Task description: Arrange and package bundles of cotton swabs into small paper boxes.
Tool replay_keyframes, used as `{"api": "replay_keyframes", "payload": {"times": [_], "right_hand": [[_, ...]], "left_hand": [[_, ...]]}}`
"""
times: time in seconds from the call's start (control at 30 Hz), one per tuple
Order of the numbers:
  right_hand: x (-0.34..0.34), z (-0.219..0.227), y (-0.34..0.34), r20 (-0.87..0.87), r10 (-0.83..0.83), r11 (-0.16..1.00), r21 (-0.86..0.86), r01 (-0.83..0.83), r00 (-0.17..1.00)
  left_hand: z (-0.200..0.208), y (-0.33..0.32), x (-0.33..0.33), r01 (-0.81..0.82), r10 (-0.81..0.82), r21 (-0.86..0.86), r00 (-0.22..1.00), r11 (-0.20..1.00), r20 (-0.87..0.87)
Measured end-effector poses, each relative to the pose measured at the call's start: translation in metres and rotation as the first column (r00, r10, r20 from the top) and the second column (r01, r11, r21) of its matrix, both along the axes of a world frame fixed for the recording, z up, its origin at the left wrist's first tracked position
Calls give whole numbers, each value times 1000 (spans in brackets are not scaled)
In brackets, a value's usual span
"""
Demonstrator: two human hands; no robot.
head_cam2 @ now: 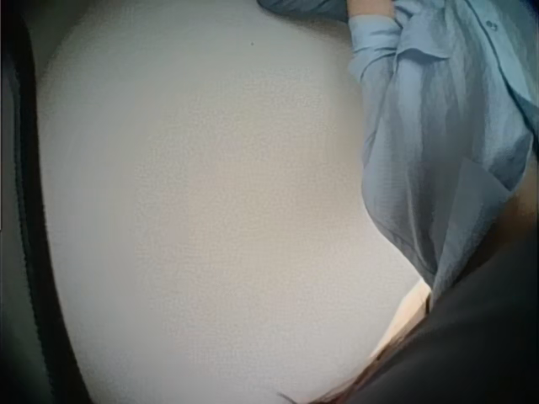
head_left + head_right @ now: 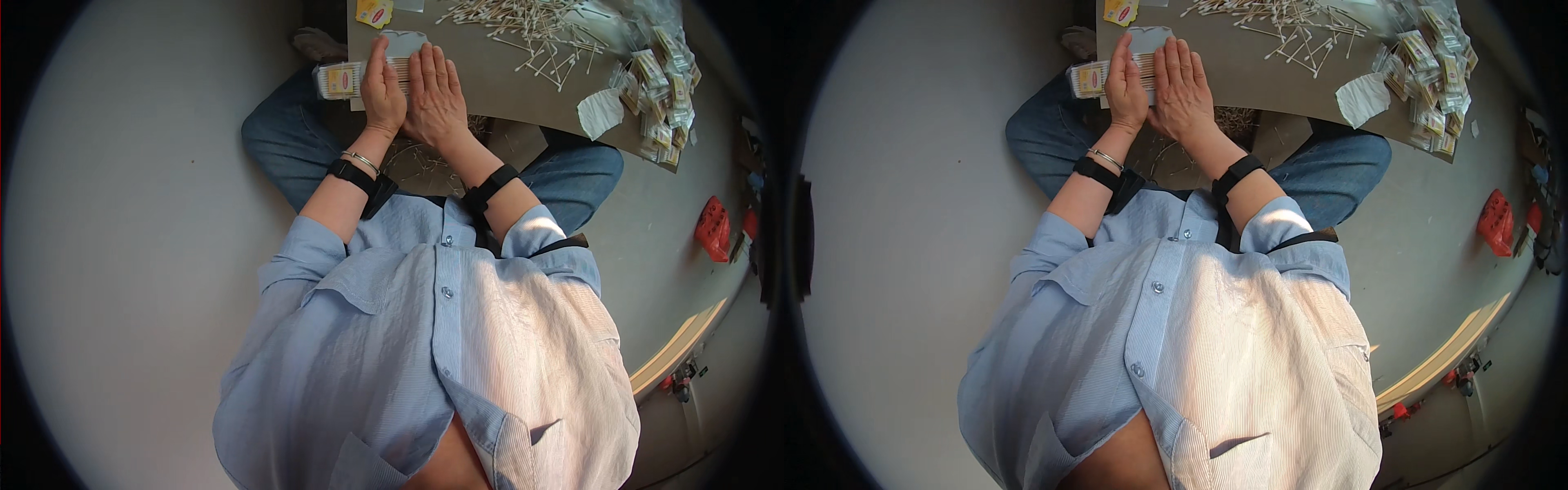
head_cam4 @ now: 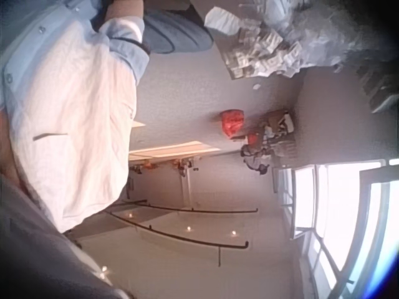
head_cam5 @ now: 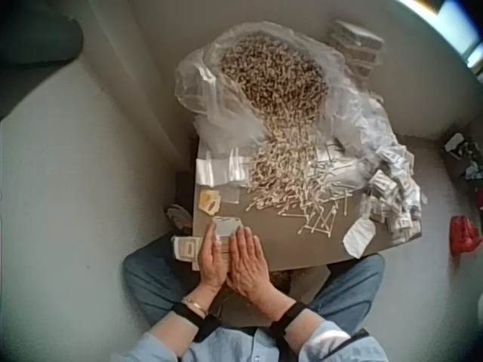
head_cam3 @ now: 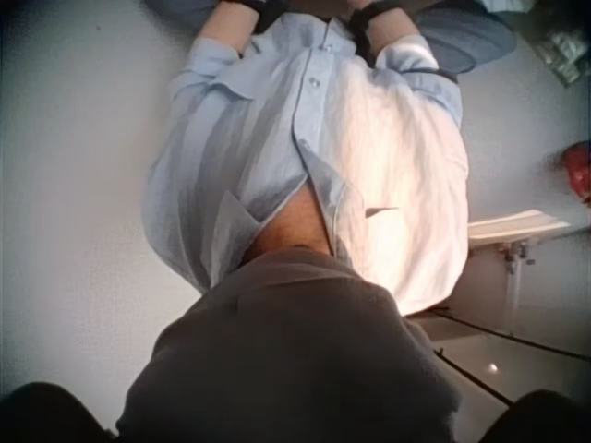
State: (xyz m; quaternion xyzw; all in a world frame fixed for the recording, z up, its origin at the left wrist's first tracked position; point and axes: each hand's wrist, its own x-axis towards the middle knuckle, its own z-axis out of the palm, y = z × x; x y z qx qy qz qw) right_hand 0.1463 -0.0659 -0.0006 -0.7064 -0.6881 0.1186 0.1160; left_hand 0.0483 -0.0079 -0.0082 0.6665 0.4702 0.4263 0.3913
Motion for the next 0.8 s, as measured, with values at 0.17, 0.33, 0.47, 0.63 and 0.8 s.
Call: {"api": "replay_keyframes", "payload": {"times": [0.17,0.33,0.47,0.63,0.8], "right_hand": [[-4,-2,0,-27,-11,1000,28,12,1000],[-5,3,-1,-20,23,1000,11,-23,1000],[-8,2,-2,18,51,999,-15,-51,999],[-10,1,1,11,49,999,-23,-49,999],[-13,-1,2,-50,-5,1000,-5,5,999]], "left_hand": [[9,0,0,48,-44,-87,998,995,50],[10,-1,-3,60,-22,-185,980,981,199],[-1,-1,-3,78,-7,-224,953,971,302],[-7,3,-3,102,17,-259,906,961,422],[-5,1,-4,91,6,-268,940,959,342]]}}
